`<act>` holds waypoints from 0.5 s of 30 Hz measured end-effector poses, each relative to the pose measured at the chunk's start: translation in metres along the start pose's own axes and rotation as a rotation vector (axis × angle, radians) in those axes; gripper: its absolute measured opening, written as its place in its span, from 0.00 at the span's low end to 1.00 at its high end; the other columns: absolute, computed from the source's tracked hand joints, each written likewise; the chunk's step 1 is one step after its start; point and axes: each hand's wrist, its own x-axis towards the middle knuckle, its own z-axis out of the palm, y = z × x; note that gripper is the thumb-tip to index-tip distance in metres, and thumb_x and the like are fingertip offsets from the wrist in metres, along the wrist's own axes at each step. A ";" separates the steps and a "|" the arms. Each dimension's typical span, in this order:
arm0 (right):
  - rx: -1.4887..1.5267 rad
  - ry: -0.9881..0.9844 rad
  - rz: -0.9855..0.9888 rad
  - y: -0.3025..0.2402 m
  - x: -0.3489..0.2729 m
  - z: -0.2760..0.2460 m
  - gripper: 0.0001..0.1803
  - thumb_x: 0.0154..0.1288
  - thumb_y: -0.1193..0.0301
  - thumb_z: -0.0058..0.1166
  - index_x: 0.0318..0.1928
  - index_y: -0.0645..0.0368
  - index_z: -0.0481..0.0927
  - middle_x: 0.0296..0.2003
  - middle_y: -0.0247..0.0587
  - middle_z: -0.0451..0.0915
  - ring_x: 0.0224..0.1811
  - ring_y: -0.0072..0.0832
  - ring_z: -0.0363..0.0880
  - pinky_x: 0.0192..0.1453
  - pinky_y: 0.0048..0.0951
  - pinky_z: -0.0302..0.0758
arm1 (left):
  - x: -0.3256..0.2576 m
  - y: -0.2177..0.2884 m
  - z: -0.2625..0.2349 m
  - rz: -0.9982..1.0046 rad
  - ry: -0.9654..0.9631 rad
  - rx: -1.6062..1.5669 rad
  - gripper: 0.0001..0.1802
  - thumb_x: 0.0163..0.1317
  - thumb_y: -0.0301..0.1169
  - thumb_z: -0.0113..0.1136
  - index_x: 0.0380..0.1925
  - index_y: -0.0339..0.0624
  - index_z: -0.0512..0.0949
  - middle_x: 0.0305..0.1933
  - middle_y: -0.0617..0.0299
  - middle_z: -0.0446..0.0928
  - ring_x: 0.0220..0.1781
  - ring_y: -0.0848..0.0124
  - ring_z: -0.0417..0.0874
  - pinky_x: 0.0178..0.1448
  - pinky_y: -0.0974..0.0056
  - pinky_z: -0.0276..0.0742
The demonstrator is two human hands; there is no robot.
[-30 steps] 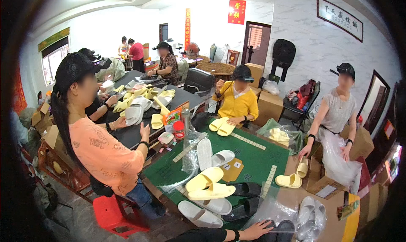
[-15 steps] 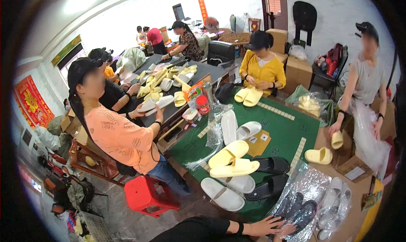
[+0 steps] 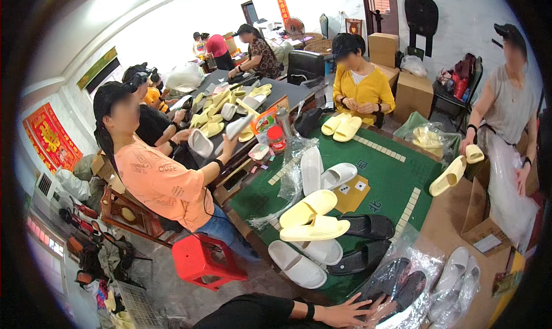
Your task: Packing manufactured sandals into bags and large containers.
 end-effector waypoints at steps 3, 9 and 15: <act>0.012 0.036 0.023 -0.002 0.015 -0.004 0.24 0.57 0.58 0.49 0.46 0.65 0.71 0.46 0.62 0.69 0.49 0.55 0.66 0.56 0.52 0.59 | 0.005 0.006 -0.015 0.016 -0.043 0.044 0.17 0.60 0.40 0.47 0.50 0.63 0.75 0.67 0.56 0.53 0.70 0.48 0.44 0.65 0.33 0.31; 0.034 0.084 0.081 -0.010 0.024 -0.011 0.25 0.58 0.58 0.48 0.49 0.65 0.69 0.48 0.64 0.68 0.51 0.56 0.64 0.57 0.51 0.58 | -0.010 -0.006 -0.014 -0.155 0.122 0.042 0.32 0.48 0.24 0.53 0.58 0.53 0.65 0.69 0.51 0.47 0.72 0.54 0.43 0.70 0.44 0.36; 0.084 0.130 0.136 -0.021 0.029 -0.016 0.26 0.59 0.59 0.48 0.51 0.66 0.68 0.50 0.65 0.66 0.54 0.57 0.62 0.59 0.50 0.57 | -0.008 -0.011 -0.006 -0.342 0.635 -0.275 0.25 0.56 0.18 0.46 0.55 0.49 0.69 0.69 0.52 0.48 0.69 0.52 0.52 0.65 0.60 0.57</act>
